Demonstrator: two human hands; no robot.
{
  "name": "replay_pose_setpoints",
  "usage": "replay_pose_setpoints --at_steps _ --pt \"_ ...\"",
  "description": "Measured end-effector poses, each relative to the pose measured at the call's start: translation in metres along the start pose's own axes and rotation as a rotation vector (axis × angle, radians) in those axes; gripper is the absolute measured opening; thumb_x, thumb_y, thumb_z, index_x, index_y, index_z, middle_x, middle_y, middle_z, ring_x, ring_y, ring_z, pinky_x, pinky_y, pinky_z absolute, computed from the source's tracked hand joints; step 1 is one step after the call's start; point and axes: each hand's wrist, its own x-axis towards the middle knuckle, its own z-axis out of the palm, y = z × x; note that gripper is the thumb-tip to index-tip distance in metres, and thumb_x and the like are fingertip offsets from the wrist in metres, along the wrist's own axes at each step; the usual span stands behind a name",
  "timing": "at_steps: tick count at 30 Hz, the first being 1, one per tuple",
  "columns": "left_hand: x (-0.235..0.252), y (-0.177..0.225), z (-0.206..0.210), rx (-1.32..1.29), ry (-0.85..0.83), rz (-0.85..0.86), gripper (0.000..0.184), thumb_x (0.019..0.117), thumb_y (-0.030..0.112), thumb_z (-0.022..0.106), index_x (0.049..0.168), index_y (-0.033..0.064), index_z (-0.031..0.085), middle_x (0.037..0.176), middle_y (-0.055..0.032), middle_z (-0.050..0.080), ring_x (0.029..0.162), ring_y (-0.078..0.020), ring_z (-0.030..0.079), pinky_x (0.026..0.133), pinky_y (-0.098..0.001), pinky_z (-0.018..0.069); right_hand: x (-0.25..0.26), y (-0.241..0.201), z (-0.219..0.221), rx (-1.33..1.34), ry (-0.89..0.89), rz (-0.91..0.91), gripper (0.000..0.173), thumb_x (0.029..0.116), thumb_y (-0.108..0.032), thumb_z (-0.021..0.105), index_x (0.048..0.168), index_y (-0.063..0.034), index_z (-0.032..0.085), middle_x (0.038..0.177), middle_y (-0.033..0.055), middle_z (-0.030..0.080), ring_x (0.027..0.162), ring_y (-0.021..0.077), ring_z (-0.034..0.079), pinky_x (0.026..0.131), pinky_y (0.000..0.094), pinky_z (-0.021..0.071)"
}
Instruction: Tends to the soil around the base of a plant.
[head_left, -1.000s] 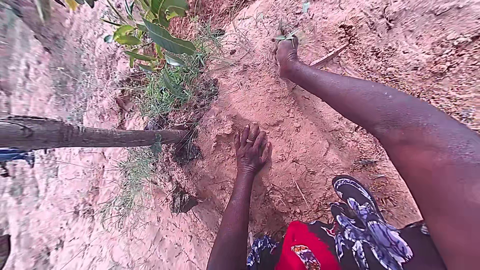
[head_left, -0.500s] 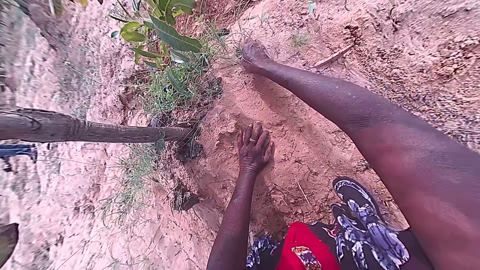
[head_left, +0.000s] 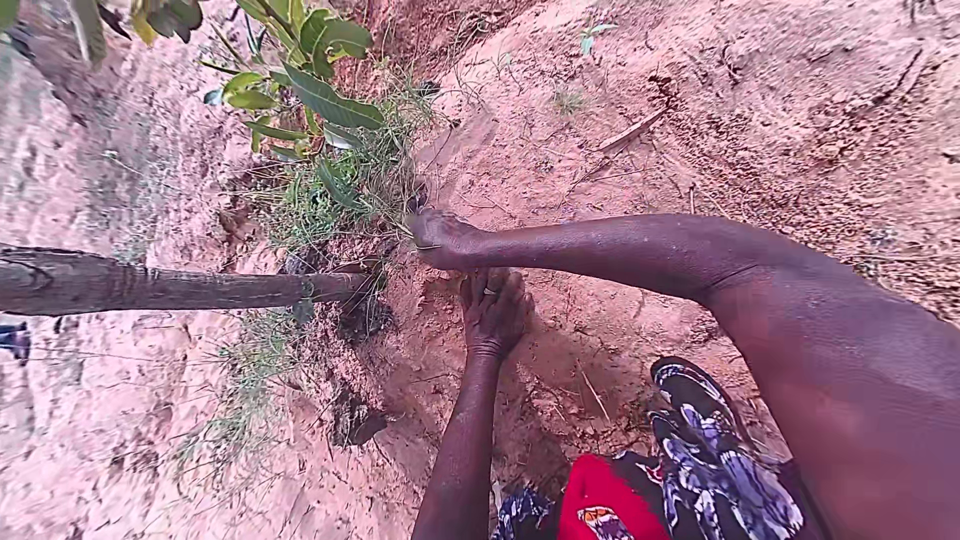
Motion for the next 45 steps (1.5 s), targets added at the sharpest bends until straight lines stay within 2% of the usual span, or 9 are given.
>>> replay_pose_setpoints --at_steps 4,7,11,18,27,32,35,40,45 --pt "-0.001 -0.001 0.002 -0.001 -0.006 -0.008 0.045 0.0999 0.044 0.049 0.124 0.0170 0.076 0.131 -0.0144 0.070 0.130 -0.0441 0.059 0.113 -0.0652 0.0356 -0.046 0.038 -0.004 -0.014 0.119 -0.137 0.026 0.0958 -0.001 0.062 0.120 0.0077 0.063 0.109 0.0261 0.067 0.107 0.0404 0.065 0.094 0.0555 0.0502" --pt "-0.002 -0.002 0.002 -0.026 0.002 0.010 0.050 0.1018 0.048 0.044 0.127 0.0168 0.074 0.140 -0.0122 0.065 0.135 -0.0419 0.056 0.115 -0.0645 0.0327 -0.066 0.077 -0.045 -0.053 0.220 0.232 0.019 0.1018 -0.005 0.055 0.114 0.0051 0.065 0.107 0.0246 0.068 0.104 0.0387 0.067 0.090 0.0556 0.0511" --pt "-0.002 -0.002 0.004 -0.015 0.017 0.014 0.048 0.1021 0.048 0.044 0.127 0.0188 0.074 0.142 -0.0108 0.065 0.135 -0.0405 0.056 0.116 -0.0627 0.0322 -0.081 0.153 -0.121 -0.181 0.385 0.643 0.029 0.1045 -0.013 0.052 0.116 0.0115 0.060 0.120 0.0328 0.062 0.118 0.0473 0.061 0.096 0.0639 0.0480" --pt "-0.002 -0.004 0.005 0.009 0.044 0.026 0.048 0.1014 0.049 0.045 0.125 0.0189 0.075 0.140 -0.0111 0.066 0.133 -0.0400 0.057 0.114 -0.0608 0.0340 -0.047 0.182 -0.194 -0.041 0.838 0.771 0.045 0.1000 -0.011 0.060 0.136 0.0139 0.052 0.145 0.0341 0.051 0.140 0.0436 0.048 0.115 0.0544 0.0373" --pt "-0.003 -0.004 0.005 0.021 0.050 0.027 0.049 0.1016 0.050 0.043 0.123 0.0201 0.076 0.138 -0.0100 0.067 0.133 -0.0380 0.058 0.115 -0.0581 0.0343 -0.024 0.176 -0.175 0.033 0.952 0.683 0.041 0.1041 -0.003 0.052 0.141 0.0147 0.049 0.149 0.0334 0.049 0.144 0.0400 0.045 0.121 0.0442 0.0315" --pt "-0.004 -0.005 0.006 0.015 0.052 0.028 0.048 0.1012 0.050 0.044 0.124 0.0208 0.075 0.138 -0.0095 0.067 0.133 -0.0378 0.058 0.115 -0.0583 0.0340 -0.032 0.250 -0.161 0.177 1.199 0.350 0.027 0.0992 -0.004 0.054 0.120 0.0082 0.067 0.120 0.0229 0.069 0.112 0.0217 0.066 0.102 0.0347 0.0483" --pt "-0.003 -0.004 0.005 0.010 0.040 0.022 0.047 0.1008 0.049 0.046 0.125 0.0210 0.075 0.139 -0.0100 0.067 0.133 -0.0379 0.058 0.114 -0.0589 0.0345 -0.037 0.246 -0.156 0.144 1.164 0.199 0.025 0.0992 -0.005 0.052 0.114 0.0091 0.068 0.106 0.0198 0.071 0.095 0.0154 0.068 0.091 0.0318 0.0528" --pt "-0.003 -0.004 0.005 -0.009 0.040 0.018 0.047 0.1007 0.048 0.046 0.125 0.0198 0.075 0.138 -0.0104 0.067 0.133 -0.0396 0.058 0.114 -0.0606 0.0348 -0.033 0.198 -0.170 -0.050 0.849 0.481 0.041 0.1022 -0.024 0.060 0.132 0.0054 0.062 0.135 0.0269 0.062 0.132 0.0371 0.057 0.114 0.0510 0.0411" --pt "-0.002 -0.003 0.004 -0.009 0.040 0.023 0.047 0.1013 0.048 0.046 0.125 0.0188 0.075 0.139 -0.0112 0.066 0.134 -0.0404 0.057 0.114 -0.0624 0.0339 -0.025 0.195 -0.158 -0.163 0.493 0.613 0.060 0.0907 -0.023 0.078 0.131 0.0149 0.054 0.134 0.0352 0.057 0.129 0.0480 0.055 0.107 0.0634 0.0432"
